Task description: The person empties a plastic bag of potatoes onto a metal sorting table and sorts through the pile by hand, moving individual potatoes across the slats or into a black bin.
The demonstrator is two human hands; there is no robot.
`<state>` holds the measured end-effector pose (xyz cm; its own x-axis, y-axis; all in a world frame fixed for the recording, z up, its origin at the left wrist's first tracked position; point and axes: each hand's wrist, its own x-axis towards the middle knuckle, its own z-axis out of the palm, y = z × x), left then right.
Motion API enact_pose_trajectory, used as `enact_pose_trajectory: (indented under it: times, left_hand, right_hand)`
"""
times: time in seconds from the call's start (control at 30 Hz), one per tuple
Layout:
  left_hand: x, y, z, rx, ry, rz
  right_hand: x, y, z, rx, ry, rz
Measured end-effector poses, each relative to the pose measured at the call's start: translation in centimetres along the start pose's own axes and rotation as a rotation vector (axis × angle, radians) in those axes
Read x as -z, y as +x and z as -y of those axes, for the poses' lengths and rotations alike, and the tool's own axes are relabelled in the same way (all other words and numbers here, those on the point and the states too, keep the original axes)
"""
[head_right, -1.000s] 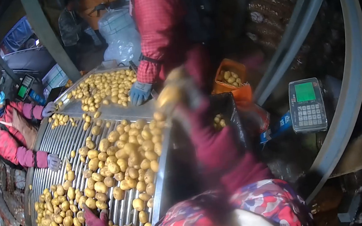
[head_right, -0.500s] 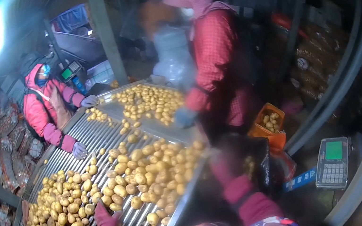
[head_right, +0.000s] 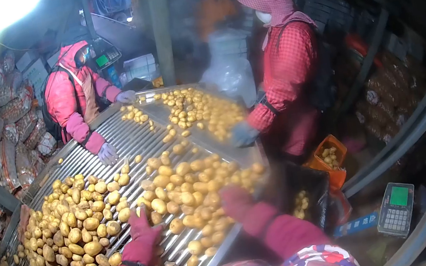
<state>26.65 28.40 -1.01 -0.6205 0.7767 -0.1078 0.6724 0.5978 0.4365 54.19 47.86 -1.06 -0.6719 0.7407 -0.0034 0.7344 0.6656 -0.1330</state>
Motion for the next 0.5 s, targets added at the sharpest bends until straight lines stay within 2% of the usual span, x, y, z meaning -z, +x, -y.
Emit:
enact_pose_trajectory:
  times: [0.17,0.27,0.37,0.47,0.5]
  left_hand:
    - [0.4,4.1,-4.9,-0.114,-0.045,0.155]
    - [-3.4,8.4,-5.8,-0.253,-0.035,0.033]
    - [-3.8,9.0,-7.8,-0.266,-0.246,0.09]
    - [-4.4,7.8,-5.9,-0.374,-0.526,0.15]
    - [-2.6,6.0,-4.9,-0.51,-0.44,0.191]
  right_hand:
    - [-1.1,0.5,-0.7,0.081,-0.041,-0.071]
    - [0.0,0.2,-0.1,0.079,-0.077,-0.041]
    - [-0.2,0.6,-0.1,0.085,-0.119,-0.028]
    - [-1.3,0.9,-0.6,0.042,-0.086,-0.022]
    - [-1.6,1.1,-0.7,0.02,-0.059,-0.025]
